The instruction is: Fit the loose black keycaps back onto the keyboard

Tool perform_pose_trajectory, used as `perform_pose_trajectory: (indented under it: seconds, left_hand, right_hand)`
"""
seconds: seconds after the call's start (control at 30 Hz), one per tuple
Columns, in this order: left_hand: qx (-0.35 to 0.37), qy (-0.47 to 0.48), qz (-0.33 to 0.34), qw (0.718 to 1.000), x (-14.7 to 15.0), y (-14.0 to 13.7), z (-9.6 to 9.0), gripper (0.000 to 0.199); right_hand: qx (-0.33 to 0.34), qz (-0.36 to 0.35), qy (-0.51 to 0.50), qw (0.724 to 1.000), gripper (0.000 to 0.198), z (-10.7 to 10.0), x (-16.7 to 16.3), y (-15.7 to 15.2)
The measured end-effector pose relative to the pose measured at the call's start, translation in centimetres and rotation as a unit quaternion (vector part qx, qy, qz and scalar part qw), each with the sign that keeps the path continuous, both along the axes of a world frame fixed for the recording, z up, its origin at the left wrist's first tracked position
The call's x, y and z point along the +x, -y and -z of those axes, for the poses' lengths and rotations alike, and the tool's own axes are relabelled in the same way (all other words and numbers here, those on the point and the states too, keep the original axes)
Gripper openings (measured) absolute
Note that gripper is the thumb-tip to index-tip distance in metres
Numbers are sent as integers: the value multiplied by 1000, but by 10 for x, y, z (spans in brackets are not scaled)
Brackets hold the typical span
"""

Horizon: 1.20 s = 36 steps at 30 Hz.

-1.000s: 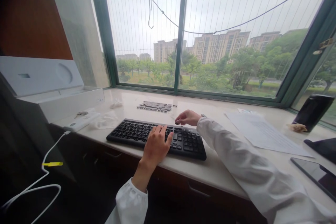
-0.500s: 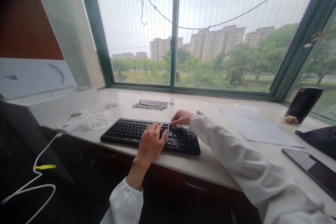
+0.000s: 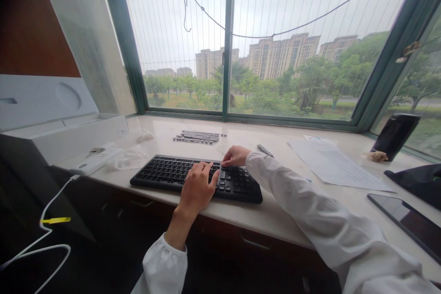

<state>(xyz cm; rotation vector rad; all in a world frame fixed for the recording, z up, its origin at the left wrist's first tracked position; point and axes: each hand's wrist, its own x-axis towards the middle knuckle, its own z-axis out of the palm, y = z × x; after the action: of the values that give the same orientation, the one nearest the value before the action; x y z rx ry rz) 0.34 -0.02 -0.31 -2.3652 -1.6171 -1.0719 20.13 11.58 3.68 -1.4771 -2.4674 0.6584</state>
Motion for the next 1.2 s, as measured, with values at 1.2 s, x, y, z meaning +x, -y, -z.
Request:
perform_pose_trajectory:
  seconds: [1.2]
  left_hand:
    - [-1,-46,71,996,-2,3,-2,37]
  right_hand:
    - [-52,-15,-8,998,73,2,5,-5]
